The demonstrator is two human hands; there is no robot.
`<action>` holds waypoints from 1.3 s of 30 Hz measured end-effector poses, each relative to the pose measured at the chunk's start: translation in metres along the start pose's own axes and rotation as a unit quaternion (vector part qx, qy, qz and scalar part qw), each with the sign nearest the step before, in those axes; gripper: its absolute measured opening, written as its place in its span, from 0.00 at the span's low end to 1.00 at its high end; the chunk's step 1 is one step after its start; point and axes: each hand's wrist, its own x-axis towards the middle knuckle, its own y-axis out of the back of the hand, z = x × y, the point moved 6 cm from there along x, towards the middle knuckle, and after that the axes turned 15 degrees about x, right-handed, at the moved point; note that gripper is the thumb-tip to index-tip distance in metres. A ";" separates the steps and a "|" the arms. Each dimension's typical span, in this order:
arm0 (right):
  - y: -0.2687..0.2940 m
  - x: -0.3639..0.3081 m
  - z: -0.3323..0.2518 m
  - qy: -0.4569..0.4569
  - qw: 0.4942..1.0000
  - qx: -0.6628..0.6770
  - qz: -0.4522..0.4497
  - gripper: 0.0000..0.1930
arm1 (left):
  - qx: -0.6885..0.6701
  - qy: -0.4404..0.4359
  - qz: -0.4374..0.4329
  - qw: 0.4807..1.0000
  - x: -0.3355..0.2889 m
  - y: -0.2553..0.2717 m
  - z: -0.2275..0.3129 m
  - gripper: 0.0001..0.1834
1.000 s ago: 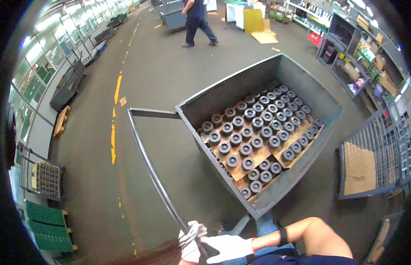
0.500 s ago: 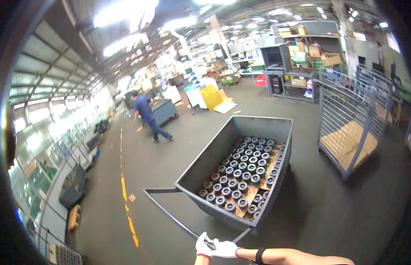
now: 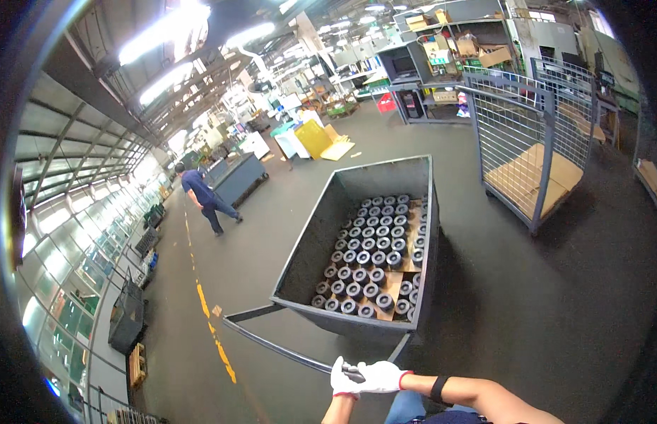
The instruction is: Manually retrieving metal components from a cart, positioning them under a laser marking machine, and placing them into another cart after processing.
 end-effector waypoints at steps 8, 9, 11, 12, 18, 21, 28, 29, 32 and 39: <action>0.003 -0.117 0.007 -0.038 0.998 -0.040 -0.033 0.37 | 0.116 0.068 -0.089 0.987 -0.048 0.028 -0.100 0.15; -0.001 -0.132 0.009 -0.034 0.997 -0.056 -0.040 0.35 | 0.052 0.128 -0.107 0.985 -0.048 0.041 -0.114 0.15; 0.010 -0.175 -0.004 -0.064 0.996 -0.063 -0.030 0.25 | 0.120 0.218 -0.122 0.961 -0.092 0.046 -0.105 0.12; 0.004 -0.194 -0.012 -0.058 0.992 -0.109 0.000 0.22 | 0.085 0.160 -0.124 0.976 -0.088 0.067 -0.088 0.13; -0.037 -0.292 -0.041 -0.097 0.904 -0.284 0.304 0.05 | -0.047 -0.044 -0.060 0.996 -0.060 0.187 0.058 0.21; -0.049 -0.311 -0.049 -0.084 0.829 -0.338 0.437 0.09 | 0.030 -0.177 0.075 0.981 -0.042 0.239 0.084 0.20; -0.058 -0.335 -0.035 -0.105 0.834 -0.382 0.384 0.09 | 0.001 -0.179 0.082 0.980 -0.127 0.243 0.056 0.19; -0.056 -0.338 -0.038 -0.101 0.834 -0.389 0.377 0.09 | -0.035 -0.143 0.050 0.988 -0.123 0.239 0.057 0.18; -0.051 -0.363 -0.023 -0.078 0.813 -0.408 0.408 0.10 | -0.153 -0.051 -0.039 0.986 -0.122 0.210 0.053 0.18; -0.044 -0.379 0.033 -0.052 0.840 -0.385 0.379 0.12 | -0.036 -0.177 0.041 0.983 -0.143 0.222 0.034 0.21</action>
